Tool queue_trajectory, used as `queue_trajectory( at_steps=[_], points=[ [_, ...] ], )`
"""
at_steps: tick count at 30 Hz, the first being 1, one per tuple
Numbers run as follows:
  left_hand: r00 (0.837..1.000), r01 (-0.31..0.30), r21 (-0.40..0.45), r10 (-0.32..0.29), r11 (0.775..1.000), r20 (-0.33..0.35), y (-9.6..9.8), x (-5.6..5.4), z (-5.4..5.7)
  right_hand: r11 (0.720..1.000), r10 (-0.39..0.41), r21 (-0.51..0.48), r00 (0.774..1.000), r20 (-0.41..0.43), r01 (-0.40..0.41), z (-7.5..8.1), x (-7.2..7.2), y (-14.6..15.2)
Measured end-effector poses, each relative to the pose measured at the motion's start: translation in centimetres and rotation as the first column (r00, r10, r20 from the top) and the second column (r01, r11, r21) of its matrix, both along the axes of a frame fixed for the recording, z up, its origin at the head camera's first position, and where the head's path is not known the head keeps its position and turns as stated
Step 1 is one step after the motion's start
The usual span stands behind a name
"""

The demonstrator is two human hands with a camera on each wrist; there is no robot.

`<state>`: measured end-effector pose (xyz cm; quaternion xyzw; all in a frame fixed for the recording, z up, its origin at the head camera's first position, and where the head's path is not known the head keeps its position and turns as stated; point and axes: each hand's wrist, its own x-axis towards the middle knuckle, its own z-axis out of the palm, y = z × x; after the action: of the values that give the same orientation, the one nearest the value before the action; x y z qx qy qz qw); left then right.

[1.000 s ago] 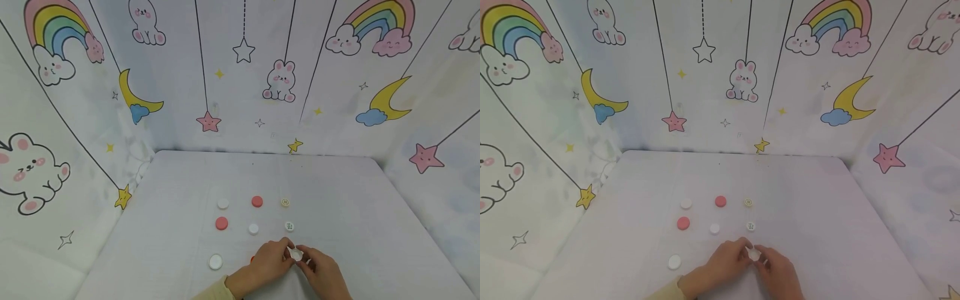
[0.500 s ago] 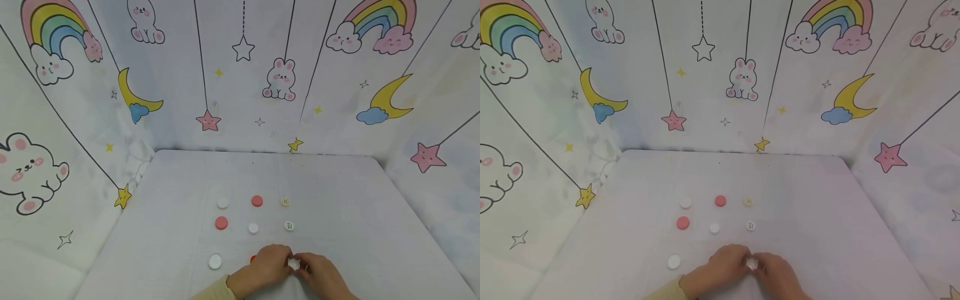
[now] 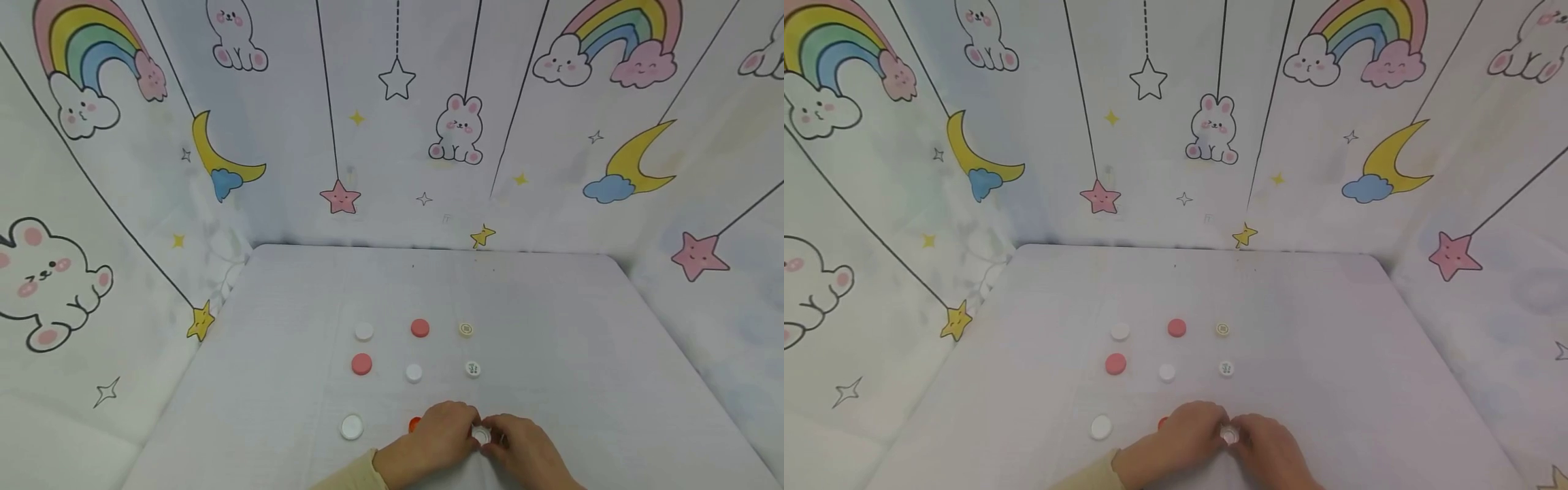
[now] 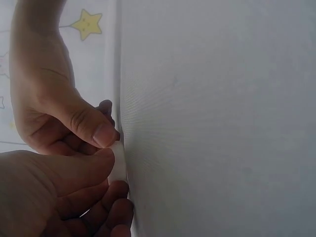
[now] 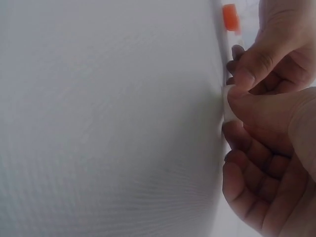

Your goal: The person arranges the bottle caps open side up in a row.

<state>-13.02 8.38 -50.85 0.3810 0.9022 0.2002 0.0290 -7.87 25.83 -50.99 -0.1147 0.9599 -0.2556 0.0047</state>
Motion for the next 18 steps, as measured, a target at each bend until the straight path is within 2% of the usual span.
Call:
queue_trajectory(
  at_steps=[7, 13, 18],
  points=[
    [1.000, 0.012, -0.014, -0.012, 1.000, 0.020, 0.16, -0.03, 0.20, 1.000, -0.025, 0.018, 0.997, 0.072, 0.024, 0.20, -0.05, 0.03],
    [0.997, 0.030, -0.022, -0.028, 0.999, 0.075, 0.16, -0.40, 0.54, 1.000, -0.001, 0.003, 0.999, 0.045, 0.001, 0.01, 0.00, 0.26],
    [0.996, 0.025, -0.013, -0.024, 1.000, 0.081, -0.10, -0.87, 0.55, 1.000, 0.004, 0.008, 0.999, 0.042, -0.005, 0.42, -0.10, 0.38]
  ],
)
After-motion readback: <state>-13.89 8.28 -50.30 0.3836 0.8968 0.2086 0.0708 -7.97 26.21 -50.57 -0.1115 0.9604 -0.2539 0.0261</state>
